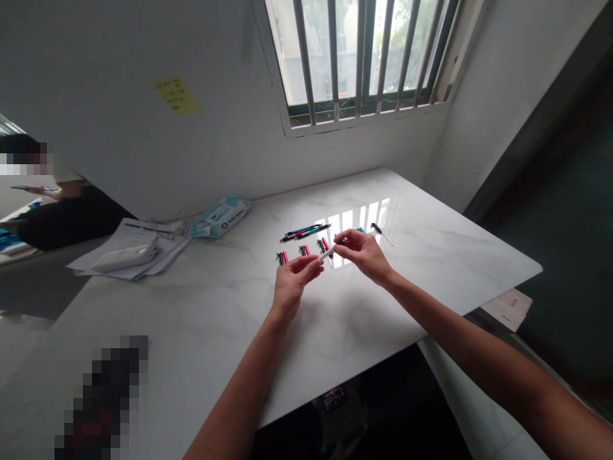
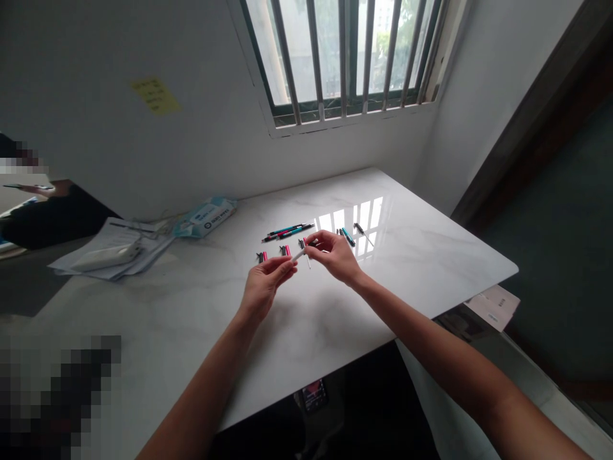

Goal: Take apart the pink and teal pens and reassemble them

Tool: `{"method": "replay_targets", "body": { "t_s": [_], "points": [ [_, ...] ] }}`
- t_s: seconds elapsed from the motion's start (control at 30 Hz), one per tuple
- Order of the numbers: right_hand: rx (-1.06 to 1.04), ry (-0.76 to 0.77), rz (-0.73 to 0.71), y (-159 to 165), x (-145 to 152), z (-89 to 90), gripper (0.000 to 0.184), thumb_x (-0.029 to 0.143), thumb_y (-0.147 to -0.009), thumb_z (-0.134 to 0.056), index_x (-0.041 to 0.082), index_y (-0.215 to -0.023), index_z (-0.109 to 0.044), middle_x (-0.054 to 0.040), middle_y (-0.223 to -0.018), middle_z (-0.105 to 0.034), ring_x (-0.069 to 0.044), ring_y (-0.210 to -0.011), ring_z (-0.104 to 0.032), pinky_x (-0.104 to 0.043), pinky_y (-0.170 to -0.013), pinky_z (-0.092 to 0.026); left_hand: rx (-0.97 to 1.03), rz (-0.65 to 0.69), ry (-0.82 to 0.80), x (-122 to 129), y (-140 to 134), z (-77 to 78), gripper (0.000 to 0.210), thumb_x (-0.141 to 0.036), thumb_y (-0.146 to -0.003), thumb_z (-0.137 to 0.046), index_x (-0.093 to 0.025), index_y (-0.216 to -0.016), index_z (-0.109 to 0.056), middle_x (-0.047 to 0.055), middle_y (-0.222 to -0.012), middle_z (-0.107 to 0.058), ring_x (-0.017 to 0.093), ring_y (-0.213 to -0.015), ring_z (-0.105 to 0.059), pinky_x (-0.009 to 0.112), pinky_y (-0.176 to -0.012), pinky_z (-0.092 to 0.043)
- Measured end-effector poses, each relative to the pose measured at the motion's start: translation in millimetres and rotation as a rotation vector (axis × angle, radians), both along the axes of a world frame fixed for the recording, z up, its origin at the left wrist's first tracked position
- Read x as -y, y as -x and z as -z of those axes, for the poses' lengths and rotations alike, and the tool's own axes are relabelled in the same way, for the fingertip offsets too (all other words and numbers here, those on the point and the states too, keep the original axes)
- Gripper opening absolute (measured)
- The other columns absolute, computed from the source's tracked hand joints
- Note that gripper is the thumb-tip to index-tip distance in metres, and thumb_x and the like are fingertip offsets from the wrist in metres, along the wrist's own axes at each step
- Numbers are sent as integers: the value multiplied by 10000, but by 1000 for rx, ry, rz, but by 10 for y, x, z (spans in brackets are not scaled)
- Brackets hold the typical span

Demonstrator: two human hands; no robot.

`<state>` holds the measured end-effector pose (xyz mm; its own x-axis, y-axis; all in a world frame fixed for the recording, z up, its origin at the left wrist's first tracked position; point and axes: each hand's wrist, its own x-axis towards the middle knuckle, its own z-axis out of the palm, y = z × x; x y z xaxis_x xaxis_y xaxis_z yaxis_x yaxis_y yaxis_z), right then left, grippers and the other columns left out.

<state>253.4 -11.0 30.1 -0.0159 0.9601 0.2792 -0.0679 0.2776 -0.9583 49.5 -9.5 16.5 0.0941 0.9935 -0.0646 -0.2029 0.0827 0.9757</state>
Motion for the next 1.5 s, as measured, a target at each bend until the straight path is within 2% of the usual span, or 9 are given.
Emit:
{"method": "replay_targets", "body": {
  "t_s": [0.23,0.43,0.53,0.67,0.83,1.0,1.13,1.27,1.5],
  "points": [
    [27,13,-132,-110,-58,-142,399,509,-758,-900,205,-986,-778,-33,-889,-767,-186,-812,-717,-340,-765,-606,-57,222,13,145,-120,6,419,-413,-683,-1001,-160,-956,-809,103,-921,-831,210,-828,-797,377,-888,-660],
    [-74,36,119,-824,-327,-137,479,558,-659,-961,227,-867,-685,6,-832,-695,-140,-732,-653,-302,-711,-591,-96,241,-19,128,-94,4,464,-429,-703,-983,-169,-1050,-817,102,-887,-828,218,-820,-800,373,-853,-661],
    [79,104,0,-1004,-284,-165,492,559,-741,-923,232,-1063,-746,-47,-1022,-755,-175,-868,-723,-323,-764,-612,-94,252,-24,150,-120,5,432,-429,-698,-983,-165,-1001,-825,109,-917,-830,226,-843,-802,400,-892,-664],
    [253,97,-281,-719,-50,-170,511,504,-776,-918,201,-1165,-781,-76,-1012,-784,-214,-887,-760,-376,-796,-637,-118,246,-18,174,-146,-3,422,-427,-684,-994,-163,-968,-829,107,-901,-828,227,-833,-797,402,-887,-664],
    [150,-7,-212,-305,51,-226,379,491,-819,-888,184,-1019,-789,-23,-825,-755,-167,-745,-715,-334,-733,-610,-62,229,14,141,-127,13,465,-438,-671,-1003,-159,-999,-829,111,-910,-829,218,-824,-794,380,-867,-659],
    [87,-57,-83,-454,-126,-310,372,500,-792,-897,194,-928,-736,-17,-828,-737,-161,-741,-701,-299,-701,-575,-31,203,24,104,-87,13,479,-439,-680,-994,-159,-1026,-818,110,-951,-832,207,-844,-792,371,-897,-652],
    [157,-41,235,-1000,-451,-108,353,494,-789,-866,193,-899,-718,-26,-821,-745,-176,-762,-714,-297,-720,-557,-86,210,-19,115,-65,-19,430,-462,-751,-934,-180,-1051,-812,95,-970,-831,203,-831,-789,361,-867,-654],
    [486,120,636,-1600,-664,301,230,374,-809,-805,181,-932,-774,-67,-890,-792,-211,-845,-736,-332,-818,-548,-170,211,-85,134,-70,-52,350,-474,-801,-883,-187,-987,-807,93,-985,-829,207,-829,-787,368,-858,-654],
    [880,192,613,-1713,-633,674,88,269,-862,-765,194,-889,-801,-65,-901,-817,-204,-830,-734,-302,-803,-522,-401,194,-267,129,-56,-83,285,-466,-831,-850,-201,-934,-822,73,-919,-821,222,-879,-780,346,-855,-646]
  ]
}}
